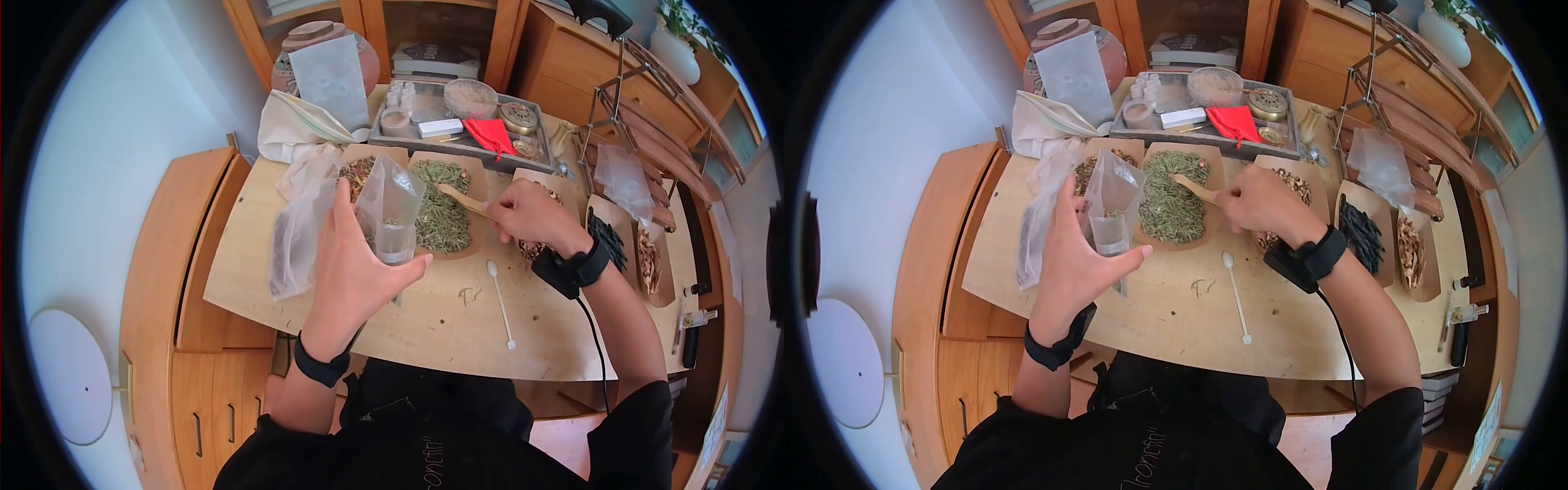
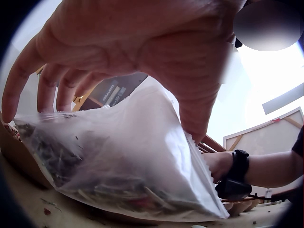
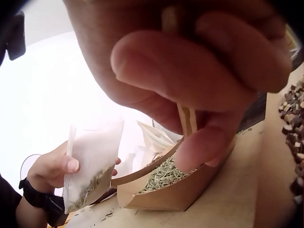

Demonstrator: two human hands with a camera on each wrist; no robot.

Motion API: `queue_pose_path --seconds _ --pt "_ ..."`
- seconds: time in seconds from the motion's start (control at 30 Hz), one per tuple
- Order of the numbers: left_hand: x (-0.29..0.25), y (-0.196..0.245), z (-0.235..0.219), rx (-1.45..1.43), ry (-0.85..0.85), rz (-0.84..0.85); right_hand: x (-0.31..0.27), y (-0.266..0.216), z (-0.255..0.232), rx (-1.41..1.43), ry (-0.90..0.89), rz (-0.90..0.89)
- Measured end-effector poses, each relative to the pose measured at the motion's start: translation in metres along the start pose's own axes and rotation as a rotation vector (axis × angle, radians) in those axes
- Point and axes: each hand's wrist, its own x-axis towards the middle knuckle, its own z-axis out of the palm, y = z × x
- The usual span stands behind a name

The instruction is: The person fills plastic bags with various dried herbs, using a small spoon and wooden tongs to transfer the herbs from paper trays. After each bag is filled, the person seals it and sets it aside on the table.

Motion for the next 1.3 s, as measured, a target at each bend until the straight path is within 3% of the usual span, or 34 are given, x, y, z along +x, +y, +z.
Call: queue_pose_path --seconds 0.33,0.4,0.6,0.83,1.07,1.17,1.23,1.3 --pt "-0.001 0.002 0.002 0.018 -0.008 0.001 -0.002 0.004 0.007 0.116 0.018 0.003" --pt "-0.001 0.002 0.003 0.012 -0.008 0.008 0.001 0.012 0.005 0.364 -0.060 0.038" --pt "0.001 0.004 0.005 -0.005 -0.006 0.013 -0.006 0.010 -0.008 0.587 -0.104 0.134" --pt "0.002 0.006 0.006 0.020 -0.015 0.017 -0.023 -0.010 -0.030 0.536 -0.045 0.141" --pt "0.003 0.008 0.007 0.023 -0.001 0.029 -0.048 -0.044 -0.049 0.579 -0.069 -0.022" --pt "0.003 0.010 0.007 0.032 -0.008 0.017 -0.052 -0.058 -0.039 0.467 -0.097 -0.026" --pt "0.003 0.010 0.007 0.038 -0.013 0.020 -0.054 -0.063 -0.030 0.237 -0.066 -0.079" --pt "0.002 0.010 0.008 0.038 -0.011 0.025 -0.056 -0.061 -0.027 0.226 -0.063 -0.101"
